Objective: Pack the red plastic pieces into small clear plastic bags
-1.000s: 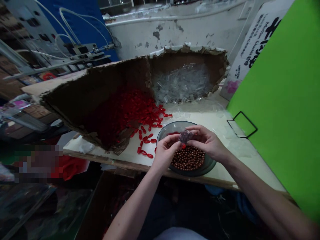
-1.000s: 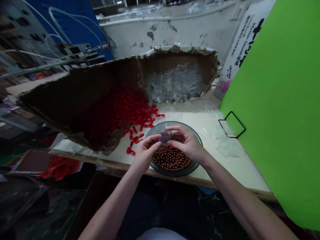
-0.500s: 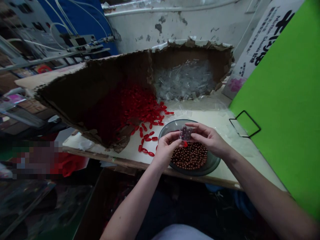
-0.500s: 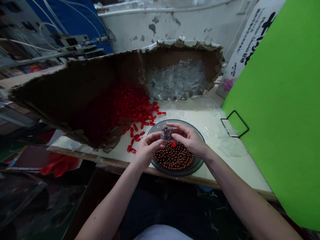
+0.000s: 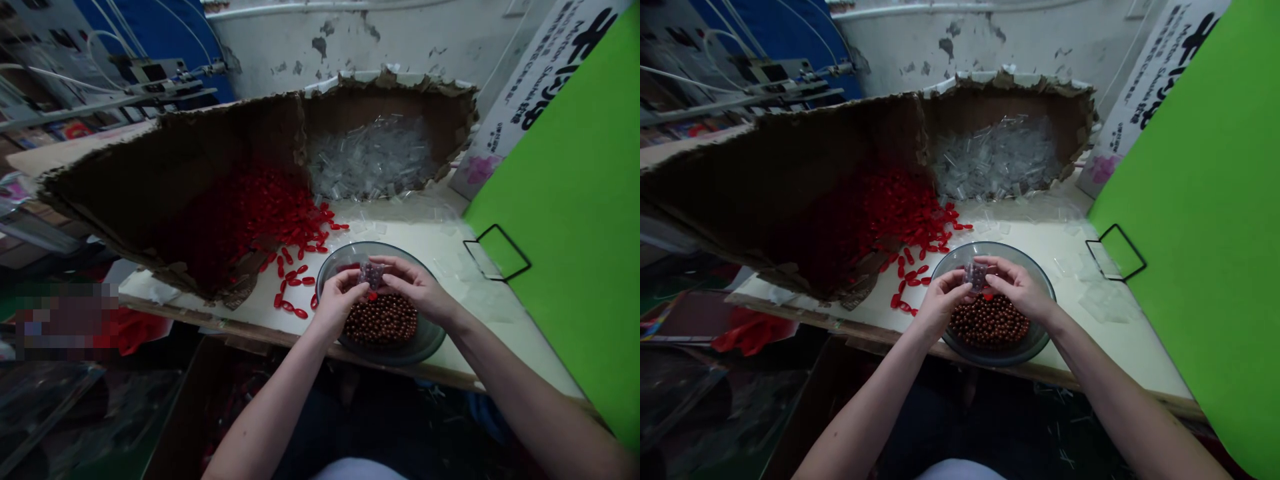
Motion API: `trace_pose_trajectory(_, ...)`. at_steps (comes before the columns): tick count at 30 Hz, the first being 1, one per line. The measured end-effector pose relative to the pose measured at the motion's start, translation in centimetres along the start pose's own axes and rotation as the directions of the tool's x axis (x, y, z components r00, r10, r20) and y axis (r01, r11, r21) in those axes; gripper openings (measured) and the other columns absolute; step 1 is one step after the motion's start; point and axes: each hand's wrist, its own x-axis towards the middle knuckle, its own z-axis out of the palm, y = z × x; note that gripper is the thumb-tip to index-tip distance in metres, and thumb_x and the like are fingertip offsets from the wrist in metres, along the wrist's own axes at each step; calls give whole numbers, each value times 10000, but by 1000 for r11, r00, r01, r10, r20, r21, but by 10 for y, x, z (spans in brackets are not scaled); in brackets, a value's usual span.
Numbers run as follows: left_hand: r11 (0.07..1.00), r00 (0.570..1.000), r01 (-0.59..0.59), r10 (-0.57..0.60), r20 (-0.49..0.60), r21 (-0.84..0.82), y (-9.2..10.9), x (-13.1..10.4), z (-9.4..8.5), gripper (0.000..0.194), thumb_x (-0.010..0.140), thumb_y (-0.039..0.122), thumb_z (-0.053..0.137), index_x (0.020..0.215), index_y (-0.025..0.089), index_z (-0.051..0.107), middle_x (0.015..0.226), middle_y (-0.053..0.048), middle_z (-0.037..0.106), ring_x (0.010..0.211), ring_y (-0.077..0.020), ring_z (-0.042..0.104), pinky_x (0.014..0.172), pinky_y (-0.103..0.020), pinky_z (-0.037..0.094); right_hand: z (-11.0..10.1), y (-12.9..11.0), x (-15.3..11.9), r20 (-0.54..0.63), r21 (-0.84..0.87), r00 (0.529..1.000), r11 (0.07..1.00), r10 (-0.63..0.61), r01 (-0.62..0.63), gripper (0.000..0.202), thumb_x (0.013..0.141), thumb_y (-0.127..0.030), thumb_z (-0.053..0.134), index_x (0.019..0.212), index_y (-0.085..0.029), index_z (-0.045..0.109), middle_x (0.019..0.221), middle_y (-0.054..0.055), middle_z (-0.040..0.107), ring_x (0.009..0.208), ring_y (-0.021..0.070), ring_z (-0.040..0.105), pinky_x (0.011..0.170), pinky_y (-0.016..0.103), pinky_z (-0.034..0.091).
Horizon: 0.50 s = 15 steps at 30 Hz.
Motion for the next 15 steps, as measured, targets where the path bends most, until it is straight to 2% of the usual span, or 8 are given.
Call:
trace_pose_trajectory(4, 999, 1000, 4, -5, -24, -36, -10, 7, -4, 255, 704, 276, 734, 907, 134, 672, 843, -32, 685, 713, -95, 612, 712, -223, 479, -9, 4, 4, 30, -177, 1000, 984, 7, -1, 361, 886, -302, 531, 1245, -287, 566, 1229, 44, 640, 1069, 205, 626, 912, 387, 522)
trace_pose_trajectory(6, 997, 999, -25, 22, -43, -74, -13, 10, -7, 244, 708, 268, 732, 902, 140, 659, 877, -35, 687, 778, -112, 629, 761, -240, 491, -19, 9, 9, -21, -334, 1000, 943, -4, -3, 357, 883, -298, 518, 1234, -272, 577, 1182, 38, 664, 1047, 201, 635, 910, 374, 510)
trace_pose_trajectory(8, 991, 995, -68, 58, -85, -118, -14, 12, -11, 247, 706, 259, 732, 905, 151, 632, 925, -40, 686, 842, -135, 642, 776, -258, 505, -28, 16, 14, -117, -527, 993, 849, -16, -49, 317, 871, -292, 519, 1170, -251, 615, 1100, 34, 696, 986, 200, 653, 894, 366, 499)
trace_pose_trajectory(10, 981, 985, -114, 91, -147, -156, -15, 13, -13, 254, 709, 263, 728, 903, 166, 596, 952, -41, 684, 876, -154, 650, 763, -270, 517, -33, 27, 21, -161, -696, 987, 708, 10, -121, 240, 862, -295, 522, 1046, -228, 660, 989, 34, 721, 885, 196, 666, 844, 346, 495)
trace_pose_trajectory(13, 971, 970, -169, 134, -204, -168, -15, 13, -15, 258, 731, 273, 711, 922, 181, 565, 964, -37, 680, 885, -157, 655, 760, -272, 520, -27, 47, 32, -116, -848, 984, 503, 136, -169, 173, 837, -324, 567, 913, -199, 660, 889, 54, 719, 813, 203, 663, 767, 311, 485)
trace_pose_trajectory(15, 972, 964, -186, 152, -217, -144, -15, 13, -16, 256, 745, 280, 699, 938, 183, 563, 960, -35, 676, 887, -155, 653, 764, -271, 518, -17, 59, 38, -113, -888, 975, 421, 191, -186, 187, 778, -323, 643, 895, -177, 643, 890, 92, 709, 831, 237, 660, 748, 323, 477)
